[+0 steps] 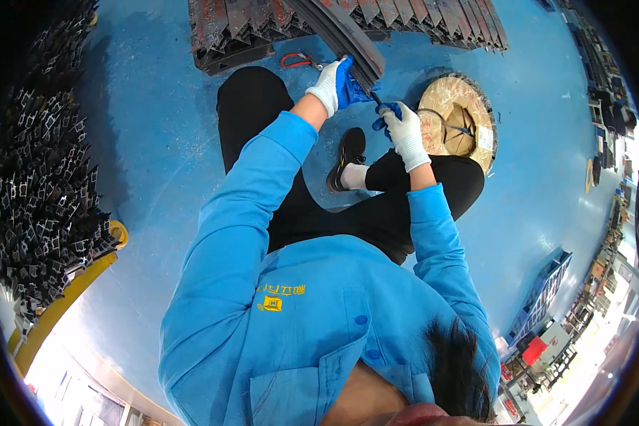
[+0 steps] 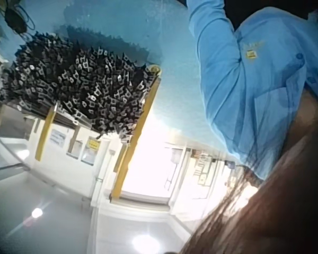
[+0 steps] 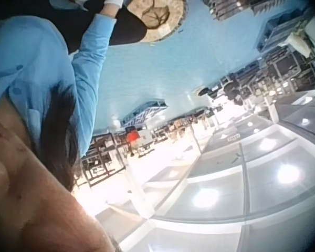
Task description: Wrapping metal components with protective blue plastic and securing them with cords.
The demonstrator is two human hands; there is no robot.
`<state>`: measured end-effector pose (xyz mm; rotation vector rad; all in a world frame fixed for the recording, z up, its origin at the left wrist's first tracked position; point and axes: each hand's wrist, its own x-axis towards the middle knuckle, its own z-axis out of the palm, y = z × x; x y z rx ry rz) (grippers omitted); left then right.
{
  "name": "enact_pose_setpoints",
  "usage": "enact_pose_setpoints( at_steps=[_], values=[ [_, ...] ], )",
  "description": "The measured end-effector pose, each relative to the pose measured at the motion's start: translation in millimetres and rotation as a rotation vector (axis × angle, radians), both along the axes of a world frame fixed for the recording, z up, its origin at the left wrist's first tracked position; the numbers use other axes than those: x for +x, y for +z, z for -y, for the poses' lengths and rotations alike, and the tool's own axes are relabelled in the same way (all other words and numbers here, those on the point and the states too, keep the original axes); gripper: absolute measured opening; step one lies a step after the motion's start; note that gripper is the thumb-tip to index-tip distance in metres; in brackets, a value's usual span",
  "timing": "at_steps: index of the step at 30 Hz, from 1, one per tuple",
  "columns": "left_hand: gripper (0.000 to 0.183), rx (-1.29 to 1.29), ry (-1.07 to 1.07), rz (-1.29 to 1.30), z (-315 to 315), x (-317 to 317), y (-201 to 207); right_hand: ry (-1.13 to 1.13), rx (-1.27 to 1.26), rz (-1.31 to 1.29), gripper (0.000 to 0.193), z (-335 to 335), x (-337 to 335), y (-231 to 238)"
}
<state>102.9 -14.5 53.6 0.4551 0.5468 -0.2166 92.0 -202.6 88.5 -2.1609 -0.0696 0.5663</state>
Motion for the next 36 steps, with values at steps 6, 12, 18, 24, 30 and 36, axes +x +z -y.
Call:
enact_pose_setpoints(
  at_steps=[6, 12, 18, 24, 30, 36],
  values=[
    [0.043, -0.079, -0.036, 0.066, -5, 4, -13, 0.117, -0.241, 0.242, 0.040, 7, 1, -14],
    [0.048, -0.007, 0.002, 0.027, 0, 3, -10, 0.128, -0.275, 0.141, 0.044, 1, -4, 10],
    [0.044, -0.054, -0.014, 0.050, 0, 3, -10, 0.112, -0.210, 0.102, 0.044, -6, 5, 3],
    [0.050, 0.023, -0.012, 0.046, 4, 3, -5, 0.065, 0.033, 0.075, 0.035, -8, 5, -6],
    [0.056, 0.013, 0.036, 0.080, 6, 3, 5, 0.006, 0.282, -0.259, 0.026, 17, 9, -8],
    [0.075, -0.030, 0.029, 0.179, 4, 8, -6, -0.050, 0.240, -0.183, 0.025, -19, 14, 2]
  ],
)
